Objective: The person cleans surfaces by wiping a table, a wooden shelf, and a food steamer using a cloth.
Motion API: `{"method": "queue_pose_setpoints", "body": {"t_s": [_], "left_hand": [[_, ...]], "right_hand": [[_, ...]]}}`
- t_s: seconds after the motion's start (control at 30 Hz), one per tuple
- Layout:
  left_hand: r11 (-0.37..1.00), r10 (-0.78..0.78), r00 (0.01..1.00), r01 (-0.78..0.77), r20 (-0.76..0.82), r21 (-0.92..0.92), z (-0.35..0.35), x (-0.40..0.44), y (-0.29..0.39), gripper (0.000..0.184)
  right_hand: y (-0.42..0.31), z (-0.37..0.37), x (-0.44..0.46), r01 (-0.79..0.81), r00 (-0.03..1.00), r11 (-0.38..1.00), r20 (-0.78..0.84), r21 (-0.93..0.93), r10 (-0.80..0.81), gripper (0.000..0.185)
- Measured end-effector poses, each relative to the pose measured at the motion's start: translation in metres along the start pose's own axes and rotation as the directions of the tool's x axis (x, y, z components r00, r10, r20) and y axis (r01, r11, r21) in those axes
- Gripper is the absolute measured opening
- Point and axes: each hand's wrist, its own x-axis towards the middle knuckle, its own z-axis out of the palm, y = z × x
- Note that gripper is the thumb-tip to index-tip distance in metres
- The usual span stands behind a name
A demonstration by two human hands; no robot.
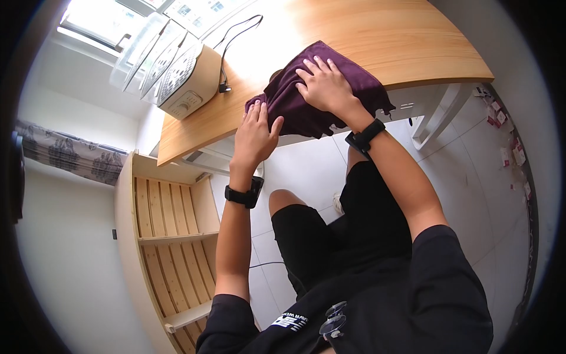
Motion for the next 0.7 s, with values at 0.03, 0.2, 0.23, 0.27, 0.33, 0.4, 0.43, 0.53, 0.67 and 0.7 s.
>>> {"method": "queue_pose_setpoints", "body": {"t_s": [0.03,0.2,0.23,0.27,0.33,0.4,0.43,0.53,0.67,0.7], "left_hand": [[1.0,-0.007,1.0,0.007,0.012,-0.015,-0.002,0.004,0.001,0.071],[0.998,0.014,0.996,-0.009,0.093,-0.061,0.0,0.036,-0.012,0.068],[0.997,0.014,0.994,-0.005,0.11,-0.081,0.001,0.045,-0.016,0.067],[0.995,0.015,0.992,-0.002,0.129,-0.102,0.003,0.055,-0.019,0.066],[0.985,0.055,0.987,-0.028,0.151,-0.171,0.021,0.083,-0.039,0.061],[0.965,0.136,0.967,-0.081,0.214,-0.249,0.026,0.115,-0.059,0.057],[0.962,0.162,0.947,-0.089,0.277,-0.259,0.025,0.131,-0.065,0.056],[0.966,0.248,0.897,-0.199,0.366,-0.167,0.045,0.181,-0.081,0.053],[0.927,0.308,0.821,-0.373,0.48,0.043,0.037,0.205,-0.058,0.051],[0.968,0.237,0.883,-0.25,0.404,-0.02,0.045,0.205,-0.054,0.052]], "right_hand": [[0.0,-0.001,-0.001,0.0,1.0,1.0,0.006,-0.005,0.0,0.05],[0.0,-0.004,-0.004,0.01,1.0,1.0,0.009,-0.028,-0.01,0.052],[0.0,-0.004,-0.002,0.014,1.0,0.999,0.01,-0.042,-0.013,0.052],[0.0,-0.002,-0.001,0.015,1.0,0.999,0.0,-0.041,-0.015,0.051],[0.001,0.002,0.002,0.013,1.0,0.999,-0.015,-0.044,-0.014,0.05],[0.0,0.003,0.001,-0.009,1.0,0.999,-0.021,-0.037,0.009,0.049],[-0.002,0.003,0.002,-0.018,1.0,0.999,-0.026,-0.034,0.017,0.049],[-0.005,0.002,0.005,-0.06,0.998,0.998,-0.038,-0.036,0.059,0.048],[-0.006,0.002,0.006,-0.082,0.994,0.996,-0.078,-0.016,0.081,0.047],[-0.006,0.002,0.006,-0.085,0.993,0.996,-0.079,-0.012,0.084,0.046]]}}
